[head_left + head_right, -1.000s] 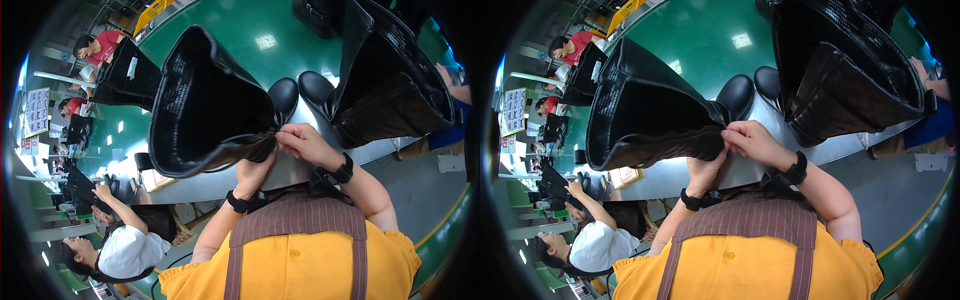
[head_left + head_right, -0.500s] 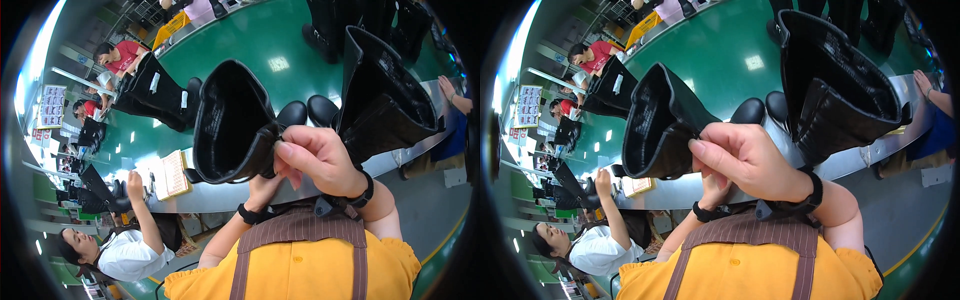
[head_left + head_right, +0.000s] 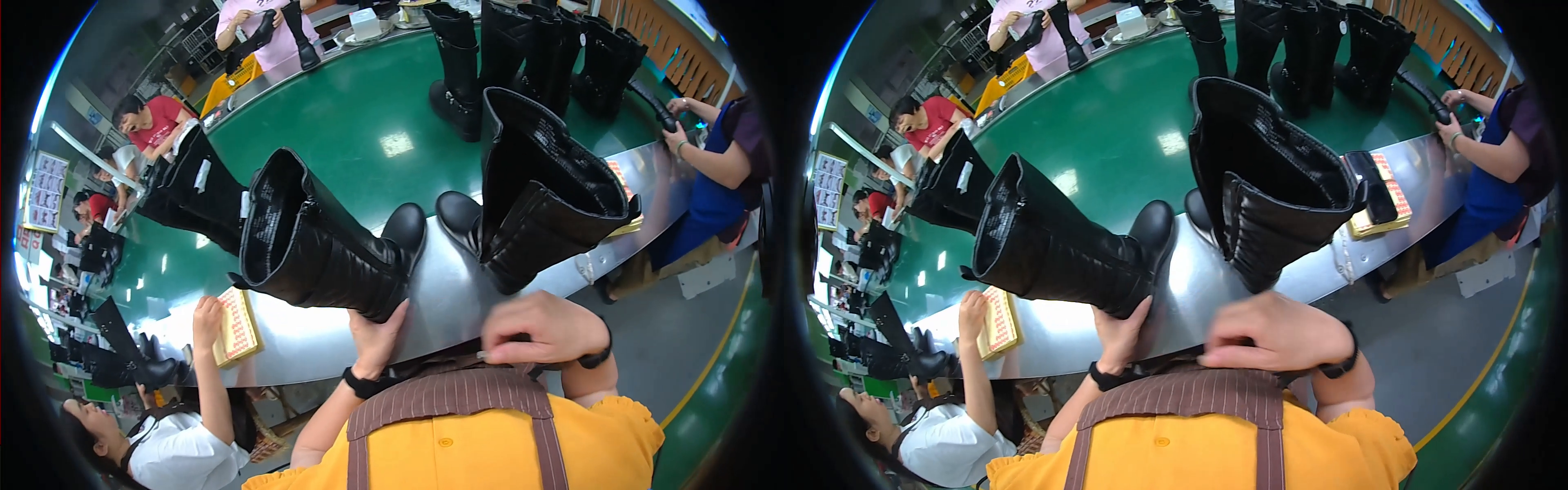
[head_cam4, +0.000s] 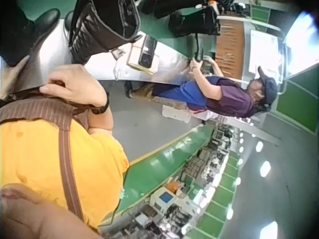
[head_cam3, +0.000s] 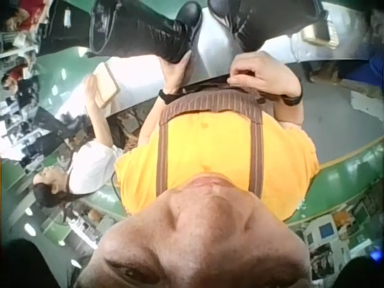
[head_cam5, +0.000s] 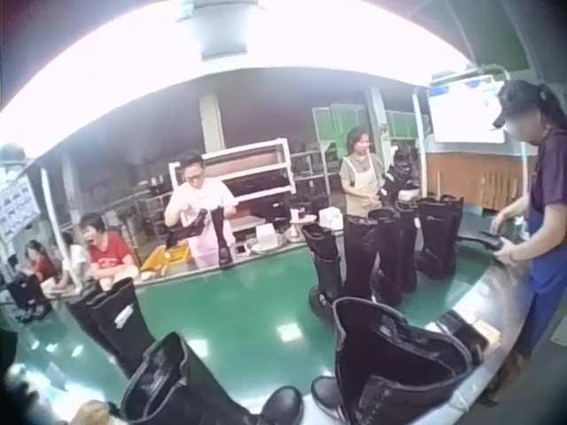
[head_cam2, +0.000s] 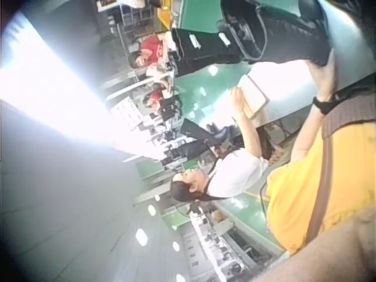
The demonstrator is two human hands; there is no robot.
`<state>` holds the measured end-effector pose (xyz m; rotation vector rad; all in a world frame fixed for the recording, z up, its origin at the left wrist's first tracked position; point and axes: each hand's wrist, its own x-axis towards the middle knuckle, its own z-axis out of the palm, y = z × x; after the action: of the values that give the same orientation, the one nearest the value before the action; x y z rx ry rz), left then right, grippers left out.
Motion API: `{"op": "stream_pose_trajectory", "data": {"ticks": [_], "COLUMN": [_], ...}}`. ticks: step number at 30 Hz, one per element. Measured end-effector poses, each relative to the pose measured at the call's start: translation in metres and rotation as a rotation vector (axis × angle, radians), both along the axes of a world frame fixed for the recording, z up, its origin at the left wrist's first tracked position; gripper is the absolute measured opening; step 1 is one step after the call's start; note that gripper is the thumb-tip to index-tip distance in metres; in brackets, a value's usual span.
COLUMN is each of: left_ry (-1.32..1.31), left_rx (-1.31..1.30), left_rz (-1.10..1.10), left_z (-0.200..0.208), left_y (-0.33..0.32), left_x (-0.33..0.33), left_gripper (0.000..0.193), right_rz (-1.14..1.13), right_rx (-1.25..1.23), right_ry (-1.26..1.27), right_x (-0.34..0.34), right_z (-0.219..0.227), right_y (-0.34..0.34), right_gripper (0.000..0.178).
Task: Inspecting a pair of black boots for quality control at a shoe manufacturing station.
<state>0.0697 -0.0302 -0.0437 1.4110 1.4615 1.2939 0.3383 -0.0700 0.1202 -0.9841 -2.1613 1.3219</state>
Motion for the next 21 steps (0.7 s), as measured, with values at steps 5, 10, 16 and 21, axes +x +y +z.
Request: {"op": "stream_pose_trajectory", "data": {"ticks": [5,10,16,21], "left_ry": [0.289,0.240,-0.058,-0.134], "left_rx": [1.028,0.522,-0.470,-0.539], "left_rz": [0.093,-0.552,-0.704,-0.824], "left_z": [0.049,0.071,0.008,-0.004], "left_y": [-0.004,-0.002,0.044,0.060], "left_x": [-0.020,0.035,0.103,0.105], "left_gripper": [0.059,0.018,0.030,0.016], "right_rz": [-0.757,-0.895,-0.914,-0.907], "right_rx": [-0.032,0.504,0.139,-0.026], "right_ry": [-0.572,-0.057,0.129,0.166], "right_x": [0.043,0.018,0.015,0.019], "right_z": [-0.031,-0.121,-0.147,-0.140], "right_y": [-0.042,-0.004,0.006,0.013], "right_gripper": [0.048,0.068,0.038,0.037]}}
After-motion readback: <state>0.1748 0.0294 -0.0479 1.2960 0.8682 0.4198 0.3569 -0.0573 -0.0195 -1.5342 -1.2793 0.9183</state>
